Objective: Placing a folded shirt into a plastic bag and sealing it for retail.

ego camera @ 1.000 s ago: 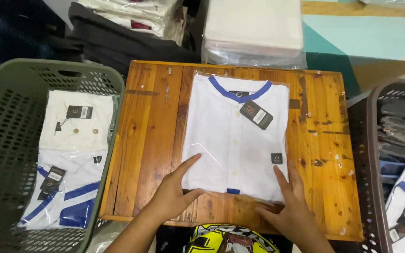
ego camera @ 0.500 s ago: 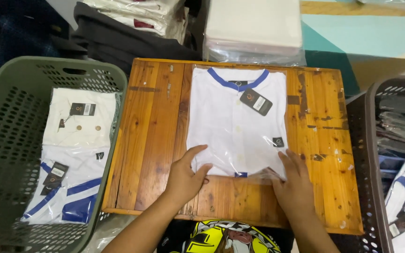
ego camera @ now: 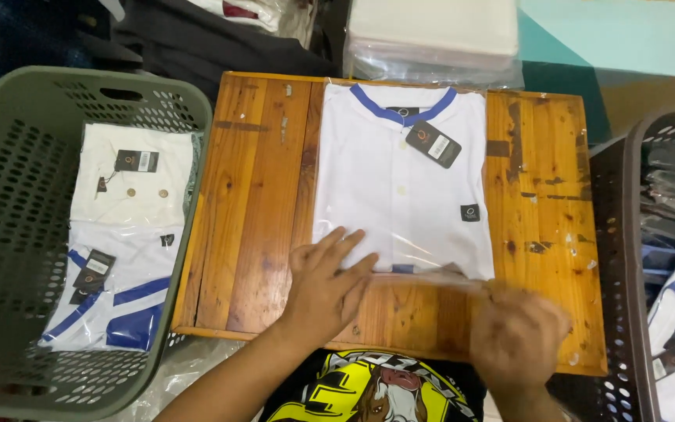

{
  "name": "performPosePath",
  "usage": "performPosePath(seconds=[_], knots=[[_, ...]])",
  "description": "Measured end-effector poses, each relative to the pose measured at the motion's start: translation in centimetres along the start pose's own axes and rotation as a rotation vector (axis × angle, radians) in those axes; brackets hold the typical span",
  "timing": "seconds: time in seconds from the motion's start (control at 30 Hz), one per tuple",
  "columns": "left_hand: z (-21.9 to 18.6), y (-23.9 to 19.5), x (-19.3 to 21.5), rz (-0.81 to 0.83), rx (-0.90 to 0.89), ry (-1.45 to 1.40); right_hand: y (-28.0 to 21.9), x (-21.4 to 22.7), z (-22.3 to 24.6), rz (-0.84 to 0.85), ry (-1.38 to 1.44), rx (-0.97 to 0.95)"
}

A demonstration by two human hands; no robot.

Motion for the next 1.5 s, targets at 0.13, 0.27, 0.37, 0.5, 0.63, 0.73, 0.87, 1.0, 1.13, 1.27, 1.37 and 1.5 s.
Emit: performPosePath(seconds=[0.13,0.27,0.37,0.5,0.63,0.73,0.87,1.0,1.13,1.27,1.37,1.5], knots=[[-1.3,0.8,-0.5,0.033,-0.142,-0.06,1.9,-3.2,7.3,0.4,0.507,0.147],[-1.9,1.3,-0.3,-0.035,-0.148,-0.082,1.8,-9.5,4.6,0.758,0.189,-0.018],[-1.5,0.7,-0.1,-0.06,-0.037,-0.035,5.8,-9.8,4.5,1.082,-0.068,-0.121],[0.2,-1.2,-0.4,0.009,0.337,0.061,10.0,-9.2,5.9,1.561,-0.186,-0.197],[-0.2,-4.6,-0.4,-0.344,0.146,0.085,6.3,-11.6,3.4,1.23,0.299,-0.341],[-4.4,-3.5,1.0,-0.117,-0.312,-0.314,4.3,-13.3,2.2,1.343,0.038,-0.317],[-4.0,-3.4,-1.6,0.258,-0.144,-0.047,4.3,-14.0,1.7,1.199,-0.016,-0.205],[-2.6,-5.0,-4.6,0.451,-0.083,0.288,4.0,-14.9,1.3,1.404,-0.038,-0.294],[-2.8,-6.1,-5.2,0.388,-0.058,0.343,3.6,-14.5,1.6,1.257,-0.031,-0.161],[-3.0,-6.5,-5.8,0.425,-0.037,0.419,3.1,-14.4,1.7,1.33,-0.101,-0.27],[-3.4,-5.4,-4.9,0.375,-0.048,0.407,1.6,-15.2,1.0,1.151,-0.184,-0.134],[-4.4,-4.8,-4.0,0.278,-0.132,0.396,2.0,-14.9,0.5,0.83,-0.074,-0.094]])
Point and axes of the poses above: each hand's wrist, its own y-axis towards the middle knuckle, its own x-axis out of the back of the hand, z = x × y, the point moved 5 cm from there along y, towards the middle knuckle, and after that the axes turned 3 degrees about y, right-handed, at the moved point
